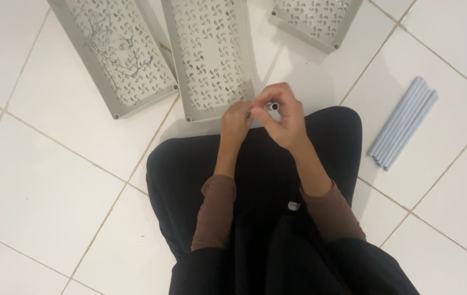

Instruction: The person assembles a modular shelving unit by inserting grey plastic rods into the corner holes of perforated grey plastic panels. They connect multiple panels together to form a box-like structure, repeating the process for several units.

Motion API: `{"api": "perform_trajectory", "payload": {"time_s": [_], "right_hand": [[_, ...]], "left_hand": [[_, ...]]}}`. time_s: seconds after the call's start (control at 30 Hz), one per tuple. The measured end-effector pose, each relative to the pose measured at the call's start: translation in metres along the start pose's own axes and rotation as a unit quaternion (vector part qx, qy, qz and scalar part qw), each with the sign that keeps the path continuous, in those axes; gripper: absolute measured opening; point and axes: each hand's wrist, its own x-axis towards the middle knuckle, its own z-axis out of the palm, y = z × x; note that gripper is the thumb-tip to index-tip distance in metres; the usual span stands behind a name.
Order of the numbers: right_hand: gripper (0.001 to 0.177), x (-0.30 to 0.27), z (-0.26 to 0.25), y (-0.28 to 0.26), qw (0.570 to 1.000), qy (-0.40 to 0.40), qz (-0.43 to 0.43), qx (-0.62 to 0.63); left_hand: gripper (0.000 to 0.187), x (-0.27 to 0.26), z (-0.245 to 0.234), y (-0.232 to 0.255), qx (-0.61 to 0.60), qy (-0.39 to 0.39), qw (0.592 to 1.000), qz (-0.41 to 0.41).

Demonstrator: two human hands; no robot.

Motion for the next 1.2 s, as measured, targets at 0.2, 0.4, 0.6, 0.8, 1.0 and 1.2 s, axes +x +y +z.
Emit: {"api": "perform_trajectory", "payload": {"time_s": [0.2, 0.4, 0.6, 0.8, 1.0, 1.2], "right_hand": [[0.048, 0.003, 0.022, 0.037, 0.996, 0.087, -0.014, 0.032], [0.048, 0.004, 0.028, 0.063, 0.987, 0.12, -0.094, -0.044], [0.043, 0.004, 0.028, 0.081, 0.979, 0.119, -0.127, -0.105], [0.036, 0.009, 0.032, 0.075, 0.979, 0.138, -0.119, -0.088], [0.028, 0.001, 0.007, 0.035, 0.993, -0.029, -0.088, -0.08], [0.046, -0.069, -0.107, 0.011, 0.966, 0.133, 0.006, -0.223]], "left_hand": [[0.022, 0.0, 0.002, -0.005, 0.029, 0.033, 0.996, 0.075], [0.019, -0.009, 0.009, -0.003, -0.06, 0.028, 0.998, 0.023], [0.019, -0.014, 0.021, -0.015, -0.04, 0.026, 0.998, -0.035], [0.021, -0.016, 0.023, -0.016, -0.03, 0.031, 0.999, -0.026], [0.038, -0.014, 0.016, 0.007, 0.008, -0.004, 0.999, -0.043], [0.086, -0.051, 0.017, 0.081, 0.137, 0.038, 0.981, -0.13]]}}
